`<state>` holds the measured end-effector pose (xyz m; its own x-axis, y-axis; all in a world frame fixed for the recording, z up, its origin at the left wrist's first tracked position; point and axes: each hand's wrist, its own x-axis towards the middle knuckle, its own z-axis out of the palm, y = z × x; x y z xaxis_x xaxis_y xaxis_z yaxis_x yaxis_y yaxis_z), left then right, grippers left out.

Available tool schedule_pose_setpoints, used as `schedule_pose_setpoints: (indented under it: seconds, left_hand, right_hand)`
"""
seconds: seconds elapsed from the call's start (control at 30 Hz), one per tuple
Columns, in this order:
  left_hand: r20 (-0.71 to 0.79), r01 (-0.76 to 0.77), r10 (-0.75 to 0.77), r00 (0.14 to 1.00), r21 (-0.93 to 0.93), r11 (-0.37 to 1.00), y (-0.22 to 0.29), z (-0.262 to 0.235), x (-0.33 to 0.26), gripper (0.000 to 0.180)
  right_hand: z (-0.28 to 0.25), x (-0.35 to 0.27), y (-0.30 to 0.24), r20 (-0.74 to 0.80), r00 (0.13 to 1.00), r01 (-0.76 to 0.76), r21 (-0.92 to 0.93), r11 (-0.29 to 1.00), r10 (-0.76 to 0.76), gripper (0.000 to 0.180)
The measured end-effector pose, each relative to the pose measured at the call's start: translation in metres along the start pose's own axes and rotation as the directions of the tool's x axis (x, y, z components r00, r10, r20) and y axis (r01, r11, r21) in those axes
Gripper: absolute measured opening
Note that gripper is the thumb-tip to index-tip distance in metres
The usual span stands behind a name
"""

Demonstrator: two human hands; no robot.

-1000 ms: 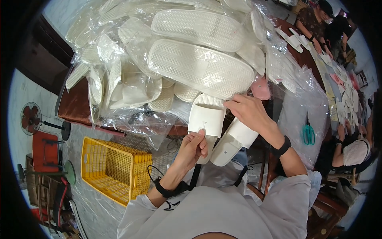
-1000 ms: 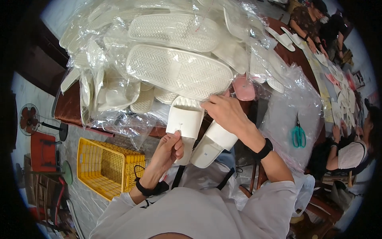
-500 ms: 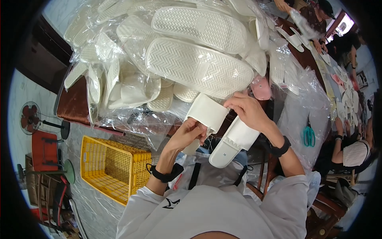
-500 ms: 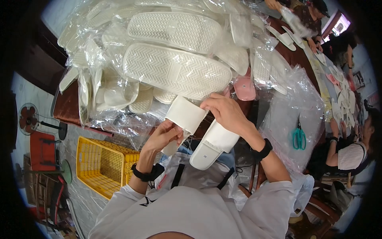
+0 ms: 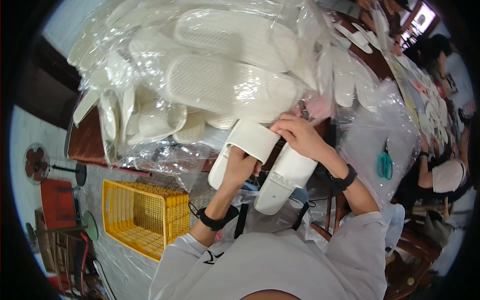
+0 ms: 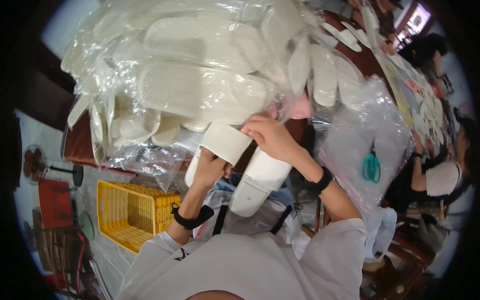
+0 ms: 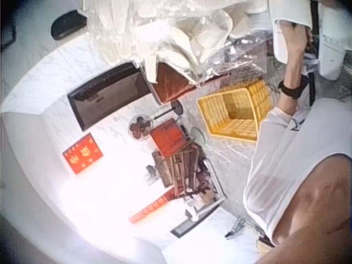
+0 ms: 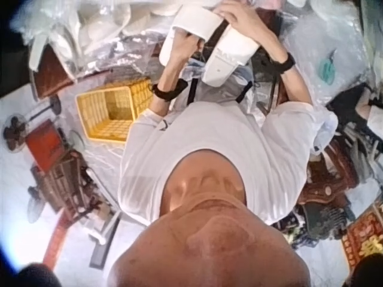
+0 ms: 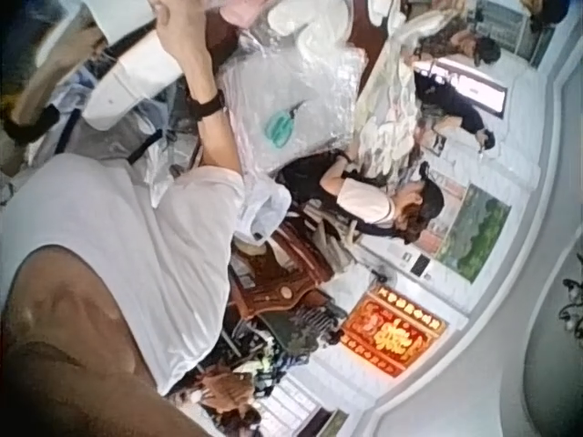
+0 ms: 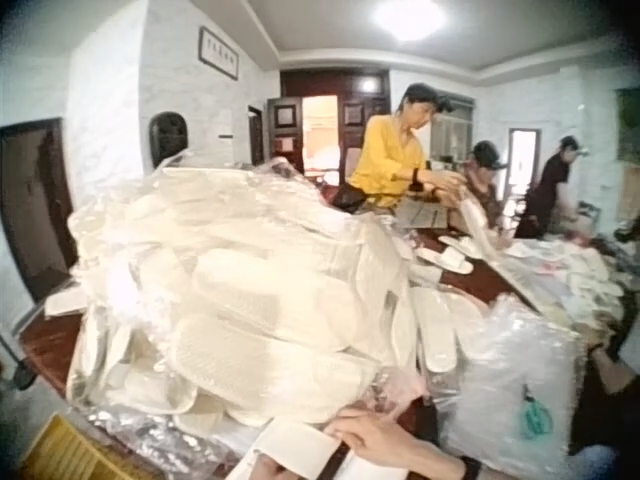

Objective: Inspecting and trimming threads from white slippers in a manufacturing setting.

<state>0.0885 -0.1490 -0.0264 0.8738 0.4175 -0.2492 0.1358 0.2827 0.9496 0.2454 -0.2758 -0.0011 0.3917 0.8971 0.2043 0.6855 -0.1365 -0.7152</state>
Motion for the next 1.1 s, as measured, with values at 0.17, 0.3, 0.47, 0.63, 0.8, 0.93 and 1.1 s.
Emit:
schedule_pose_setpoints:
  seconds: [0.17,0.3,0.47,0.63,0.8,0.93,1.1]
  left_hand:
    - [-0.027,0.027,-0.029,0.999,-0.052,0.998,0.002,-0.005,0.000,0.014]
    - [0.057,0.114,-0.107,0.993,-0.143,0.983,0.006,-0.016,0.004,0.012]
    - [0.238,0.181,-0.140,0.961,-0.163,0.970,0.009,-0.031,0.010,0.015]
    - [0.213,0.139,-0.126,0.969,-0.048,0.989,0.012,-0.022,0.014,0.013]
    - [0.155,0.149,-0.135,0.979,-0.080,0.986,0.011,-0.032,0.014,0.010]
    - [0.224,0.194,-0.166,0.960,-0.110,0.975,0.014,-0.039,0.017,0.011]
    - [0.208,0.169,-0.167,0.964,0.009,0.986,0.017,-0.039,0.021,0.013]
  right_hand:
    - [0.002,0.003,-0.003,-0.014,0.997,0.079,-0.021,0.997,-0.080,0.013]
    - [0.001,0.003,-0.001,-0.016,0.995,0.098,0.006,0.995,-0.098,0.013]
    - [0.002,0.000,0.002,-0.024,0.993,0.117,0.024,0.993,-0.116,0.012]
    - [0.001,-0.004,0.000,-0.042,0.994,0.102,-0.006,0.995,-0.102,0.011]
    - [0.010,-0.001,-0.001,-0.056,0.991,0.113,-0.102,0.988,-0.119,0.009]
    - [0.011,-0.004,-0.002,-0.107,0.979,0.161,-0.123,0.979,-0.174,0.010]
    - [0.007,0.000,0.000,-0.090,0.986,0.139,-0.019,0.990,-0.140,0.013]
